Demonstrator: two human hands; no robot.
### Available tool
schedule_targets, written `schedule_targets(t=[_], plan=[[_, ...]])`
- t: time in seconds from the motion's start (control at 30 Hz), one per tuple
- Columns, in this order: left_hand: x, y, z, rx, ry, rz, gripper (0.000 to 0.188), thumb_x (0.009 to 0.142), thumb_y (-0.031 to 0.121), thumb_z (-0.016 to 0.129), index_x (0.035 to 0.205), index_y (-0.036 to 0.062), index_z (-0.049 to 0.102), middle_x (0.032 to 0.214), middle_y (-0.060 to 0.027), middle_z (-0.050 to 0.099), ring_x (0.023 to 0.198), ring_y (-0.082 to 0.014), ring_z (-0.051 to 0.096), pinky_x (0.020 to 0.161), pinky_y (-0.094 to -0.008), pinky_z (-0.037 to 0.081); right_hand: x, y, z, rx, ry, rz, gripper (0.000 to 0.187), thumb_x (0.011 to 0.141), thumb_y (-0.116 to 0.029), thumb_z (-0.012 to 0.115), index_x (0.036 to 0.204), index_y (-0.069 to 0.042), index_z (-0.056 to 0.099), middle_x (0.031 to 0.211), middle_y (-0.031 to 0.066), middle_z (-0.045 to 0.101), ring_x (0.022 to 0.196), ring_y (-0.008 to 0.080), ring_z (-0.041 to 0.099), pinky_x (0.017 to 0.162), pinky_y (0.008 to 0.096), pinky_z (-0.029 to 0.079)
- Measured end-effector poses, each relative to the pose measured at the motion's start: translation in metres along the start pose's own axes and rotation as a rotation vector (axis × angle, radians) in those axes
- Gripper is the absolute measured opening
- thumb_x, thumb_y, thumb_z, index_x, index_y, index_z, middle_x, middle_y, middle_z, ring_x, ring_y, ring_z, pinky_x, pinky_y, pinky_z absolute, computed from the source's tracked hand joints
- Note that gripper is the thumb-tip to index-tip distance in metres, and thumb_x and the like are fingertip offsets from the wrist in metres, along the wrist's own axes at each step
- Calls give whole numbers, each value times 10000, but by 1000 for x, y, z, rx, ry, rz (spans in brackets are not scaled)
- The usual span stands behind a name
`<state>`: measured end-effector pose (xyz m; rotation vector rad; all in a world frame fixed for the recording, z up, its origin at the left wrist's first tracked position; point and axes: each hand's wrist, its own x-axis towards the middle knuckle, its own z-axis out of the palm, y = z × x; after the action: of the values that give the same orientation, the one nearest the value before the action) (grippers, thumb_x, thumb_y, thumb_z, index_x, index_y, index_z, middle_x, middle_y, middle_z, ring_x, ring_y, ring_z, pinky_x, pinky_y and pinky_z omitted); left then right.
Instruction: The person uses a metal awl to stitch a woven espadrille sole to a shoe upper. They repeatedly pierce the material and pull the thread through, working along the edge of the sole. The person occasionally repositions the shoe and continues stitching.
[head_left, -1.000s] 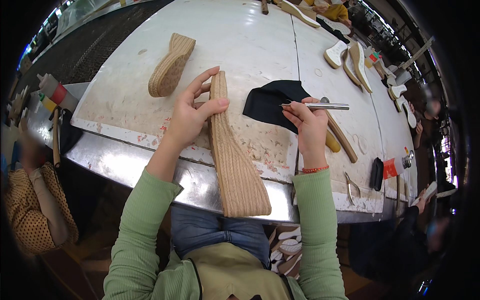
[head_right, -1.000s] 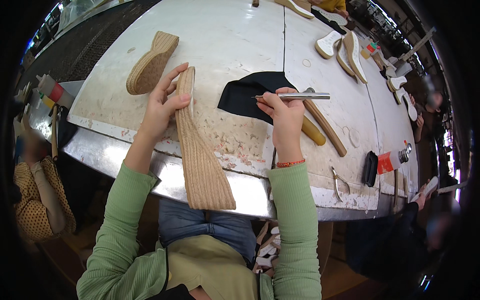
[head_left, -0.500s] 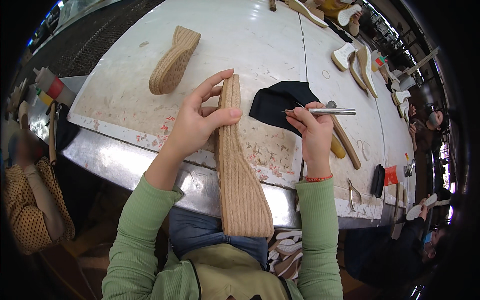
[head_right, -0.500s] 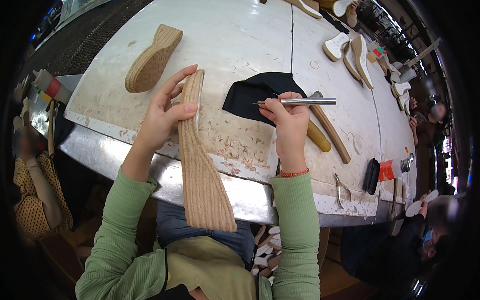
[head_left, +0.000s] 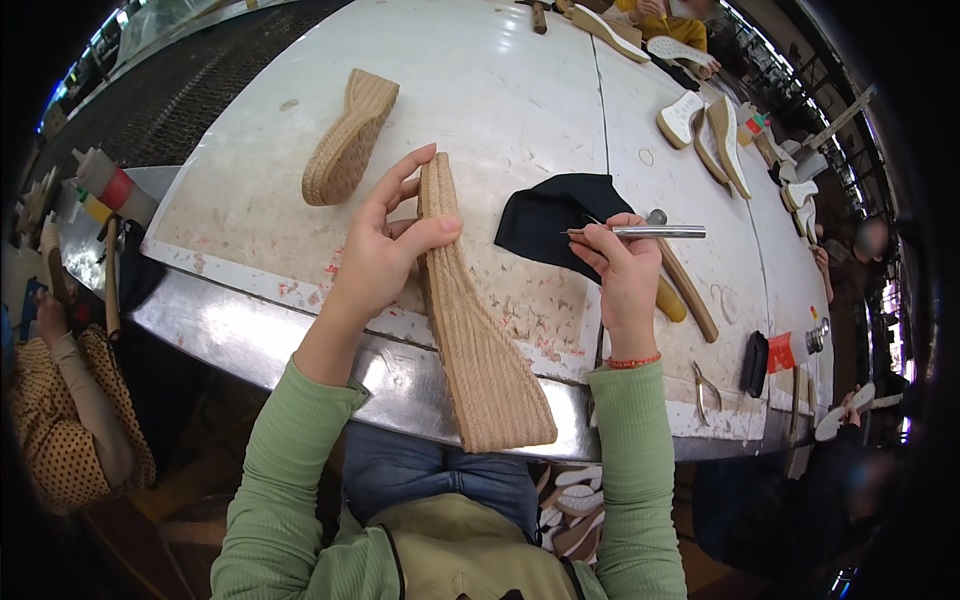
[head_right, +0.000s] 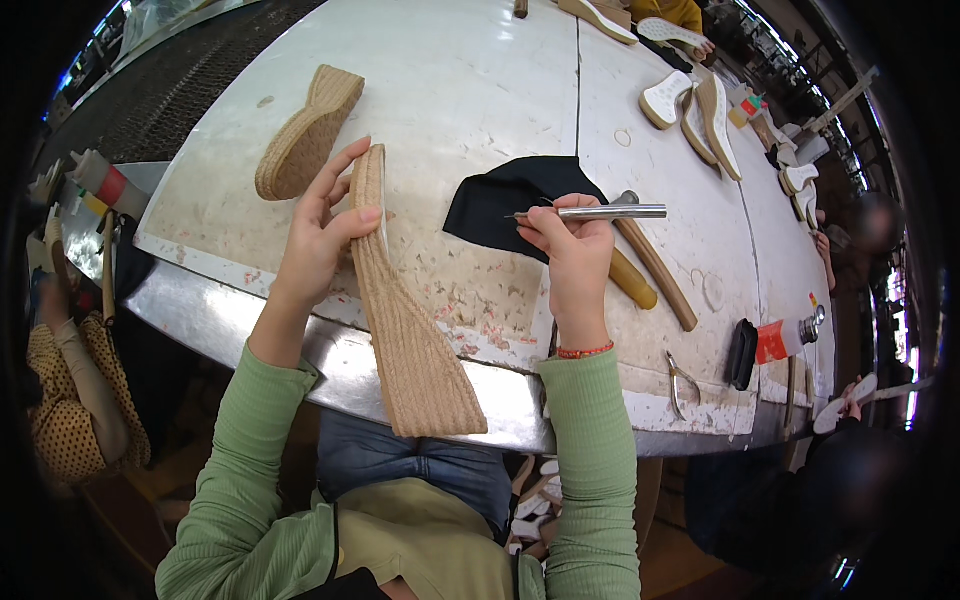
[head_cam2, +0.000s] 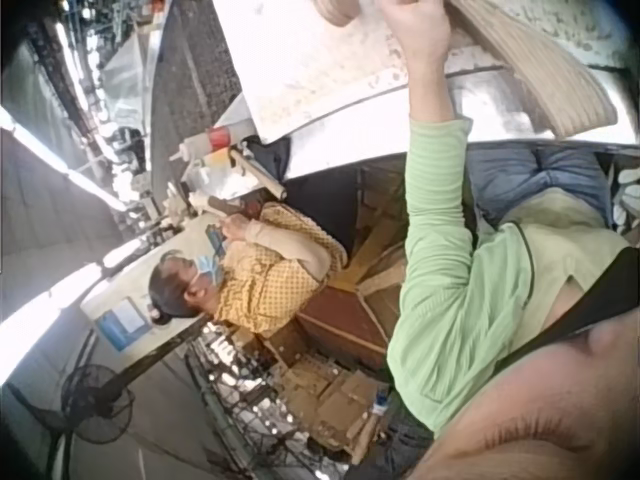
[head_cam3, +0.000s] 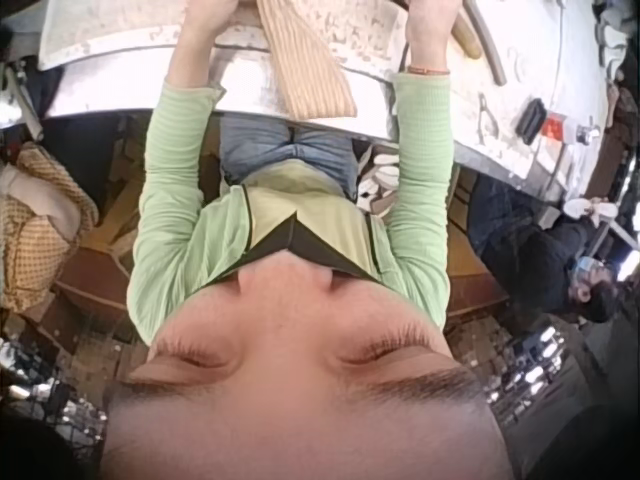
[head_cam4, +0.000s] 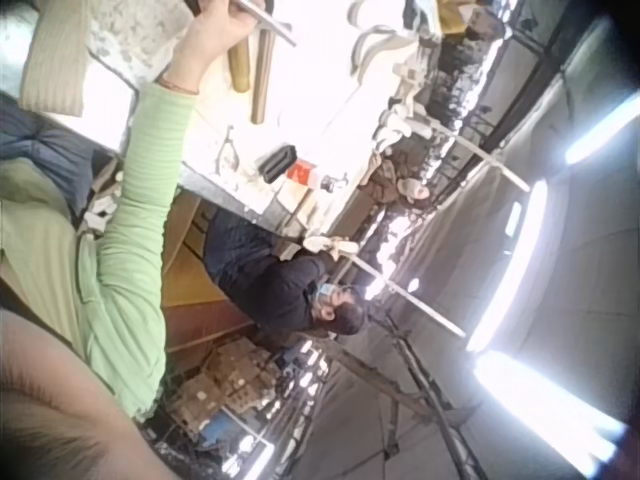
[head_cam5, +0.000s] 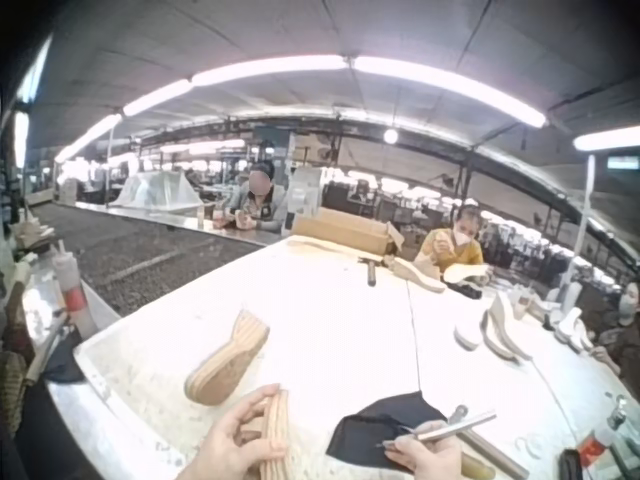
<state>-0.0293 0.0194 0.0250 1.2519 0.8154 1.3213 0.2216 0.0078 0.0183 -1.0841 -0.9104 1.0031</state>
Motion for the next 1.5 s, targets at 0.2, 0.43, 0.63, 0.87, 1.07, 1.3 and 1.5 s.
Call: schedule_targets(t=[0.2, 0.43, 0.63, 0.87, 1.07, 1.3, 1.5], plan=[[2, 0, -2, 36, 119, 120, 732, 803, 90, 703, 1445, 18, 358, 1333, -230, 462, 1029, -219, 613, 838, -293, 538, 1, 1, -2, -10, 9, -4, 195, 848, 15, 646, 983, -25, 510, 870, 97, 635, 811, 204, 691, 722, 299, 596], [7, -7, -8, -84, 272, 58, 686, 894, 225, 584, 1479, 25, 288, 1412, -227, 373, 1251, -271, 465, 1017, -372, 420, 2, 1, -6, -4, 33, -16, 194, 853, 14, 642, 991, -27, 512, 882, 104, 643, 813, 214, 692, 727, 306, 597], [6, -4, -12, 3, 324, -36, 594, 961, 373, 424, 1462, 65, 343, 1347, -109, 519, 1218, -210, 511, 1009, -357, 412, 4, 3, -7, 18, 32, -14, 197, 851, 7, 652, 988, -35, 518, 880, 97, 645, 809, 206, 690, 722, 307, 595], [5, -6, -14, -68, 305, -71, 616, 962, 373, 437, 1463, 29, 330, 1346, -148, 505, 1225, -255, 505, 1055, -373, 349, 4, 1, -2, 70, 17, -42, 152, 894, -56, 650, 978, -33, 525, 873, 117, 677, 797, 185, 692, 712, 274, 574], [-64, 22, 23, 678, 223, 388, 576, 865, 98, 558, 1416, 12, 416, 1461, -227, 376, 1382, -355, 323, 1120, -448, 273, 3, -3, -7, 88, 86, -83, 151, 932, -130, 636, 995, -14, 563, 926, 150, 695, 840, 203, 699, 739, 281, 573], [-92, 48, 48, 1191, -790, 514, 736, 697, -5, 609, 1395, 187, 478, 1473, -177, 369, 1385, -422, 296, 1083, -685, 144, -1, -4, -1, 54, 38, -83, 168, 932, -124, 632, 1034, 6, 608, 937, 146, 699, 842, 189, 697, 742, 266, 570], [-63, 44, 52, 1158, -811, 604, 675, 640, 80, 747, 1266, 169, 510, 1246, -106, 502, 1232, -336, 463, 1096, -670, 143, 2, 0, 0, 39, 70, -138, 177, 929, -104, 619, 1042, 32, 614, 943, 142, 700, 848, 180, 693, 747, 264, 569]])
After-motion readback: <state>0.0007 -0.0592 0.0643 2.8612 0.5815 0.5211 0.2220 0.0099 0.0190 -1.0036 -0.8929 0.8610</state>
